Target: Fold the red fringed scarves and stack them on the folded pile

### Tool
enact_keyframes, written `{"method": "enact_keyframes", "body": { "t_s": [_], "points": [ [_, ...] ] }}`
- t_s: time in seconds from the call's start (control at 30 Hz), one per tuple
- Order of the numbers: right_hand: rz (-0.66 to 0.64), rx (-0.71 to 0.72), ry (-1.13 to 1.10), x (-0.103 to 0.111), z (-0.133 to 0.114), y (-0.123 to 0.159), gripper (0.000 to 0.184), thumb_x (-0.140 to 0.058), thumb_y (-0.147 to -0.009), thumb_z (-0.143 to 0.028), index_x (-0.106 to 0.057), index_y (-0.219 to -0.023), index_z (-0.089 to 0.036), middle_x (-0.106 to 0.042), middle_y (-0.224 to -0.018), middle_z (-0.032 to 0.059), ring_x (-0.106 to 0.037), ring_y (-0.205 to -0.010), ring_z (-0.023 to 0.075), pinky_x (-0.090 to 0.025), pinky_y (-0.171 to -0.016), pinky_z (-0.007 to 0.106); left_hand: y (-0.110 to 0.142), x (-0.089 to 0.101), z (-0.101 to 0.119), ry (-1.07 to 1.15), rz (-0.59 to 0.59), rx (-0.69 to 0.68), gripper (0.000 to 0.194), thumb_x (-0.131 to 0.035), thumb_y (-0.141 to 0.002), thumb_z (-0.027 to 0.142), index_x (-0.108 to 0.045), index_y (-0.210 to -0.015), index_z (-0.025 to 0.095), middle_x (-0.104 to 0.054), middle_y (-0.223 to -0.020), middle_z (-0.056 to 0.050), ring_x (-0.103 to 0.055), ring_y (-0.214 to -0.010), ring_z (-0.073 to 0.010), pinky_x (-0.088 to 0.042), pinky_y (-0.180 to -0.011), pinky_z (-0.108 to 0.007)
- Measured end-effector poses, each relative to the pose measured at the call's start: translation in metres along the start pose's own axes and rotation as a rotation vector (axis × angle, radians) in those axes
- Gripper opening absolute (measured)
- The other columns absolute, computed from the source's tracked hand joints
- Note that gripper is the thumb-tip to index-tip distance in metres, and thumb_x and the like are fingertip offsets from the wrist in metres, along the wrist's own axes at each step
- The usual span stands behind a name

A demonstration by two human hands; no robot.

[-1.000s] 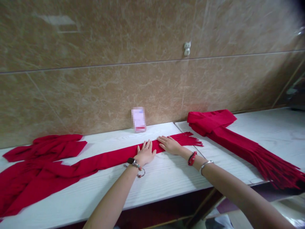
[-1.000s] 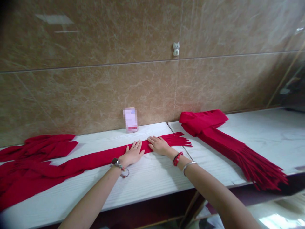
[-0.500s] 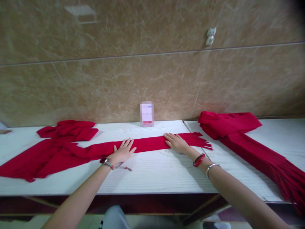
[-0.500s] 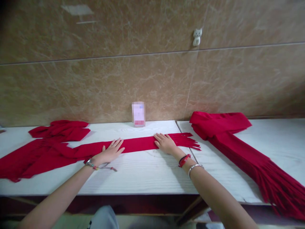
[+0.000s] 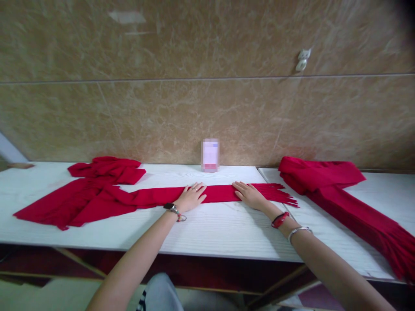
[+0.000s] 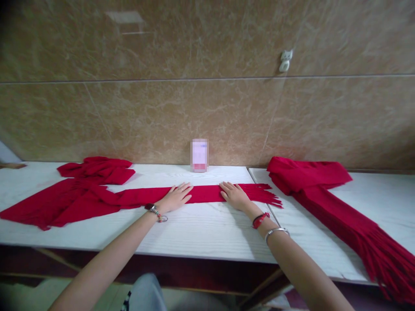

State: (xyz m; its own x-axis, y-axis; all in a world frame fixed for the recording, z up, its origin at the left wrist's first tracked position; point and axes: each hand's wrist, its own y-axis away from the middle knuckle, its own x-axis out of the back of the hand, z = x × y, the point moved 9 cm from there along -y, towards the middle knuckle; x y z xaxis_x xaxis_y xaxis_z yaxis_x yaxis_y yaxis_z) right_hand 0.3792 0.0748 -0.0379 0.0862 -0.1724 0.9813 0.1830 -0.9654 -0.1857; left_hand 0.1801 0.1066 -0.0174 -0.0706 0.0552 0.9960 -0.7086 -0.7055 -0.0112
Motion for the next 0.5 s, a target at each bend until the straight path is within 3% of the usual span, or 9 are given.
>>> {"method": "enact_keyframes", "body": {
  "t_s": [0.27, 0.4, 0.5],
  "points": [
    [-0.062, -0.041, -0.024, 0.003, -0.003, -0.010, 0.047, -0.029, -0.091, -0.034, -0.040, -0.133, -0.014, -0.037, -0.140, 0.0132, -0.029, -0.130, 0.0270, -0.027, -0.102, 0.052, 0.010, 0.001, -0.001, -0.037, 0.082, -0.050, 0.048, -0.024, -0.092, 0.038, -0.032, -0.137, 0.023, -0.027, -0.145, -0.001, -0.019, -0.134, -0.0173, -0.016, -0.108, -0.040],
    [0.009, 0.023, -0.034, 0.018, -0.057, -0.030, 0.048, -0.030, -0.091, -0.033, -0.037, -0.134, -0.011, -0.031, -0.143, 0.0142, -0.023, -0.132, 0.0269, -0.022, -0.104, 0.052, 0.009, 0.002, -0.001, -0.045, 0.097, -0.039, 0.051, -0.023, -0.092, 0.038, -0.030, -0.138, 0.017, -0.027, -0.145, -0.004, -0.019, -0.134, -0.0171, -0.016, -0.108, -0.039],
    [0.011, 0.115, -0.074, 0.012, -0.104, -0.042, 0.049, -0.029, -0.092, -0.034, -0.035, -0.135, -0.012, -0.033, -0.142, 0.0142, -0.024, -0.132, 0.0260, -0.025, -0.103, 0.050, 0.010, 0.002, -0.003, -0.047, 0.111, -0.017, 0.052, -0.023, -0.092, 0.037, -0.029, -0.138, 0.014, -0.027, -0.145, -0.005, -0.020, -0.133, -0.0170, -0.018, -0.108, -0.038]
  ]
}}
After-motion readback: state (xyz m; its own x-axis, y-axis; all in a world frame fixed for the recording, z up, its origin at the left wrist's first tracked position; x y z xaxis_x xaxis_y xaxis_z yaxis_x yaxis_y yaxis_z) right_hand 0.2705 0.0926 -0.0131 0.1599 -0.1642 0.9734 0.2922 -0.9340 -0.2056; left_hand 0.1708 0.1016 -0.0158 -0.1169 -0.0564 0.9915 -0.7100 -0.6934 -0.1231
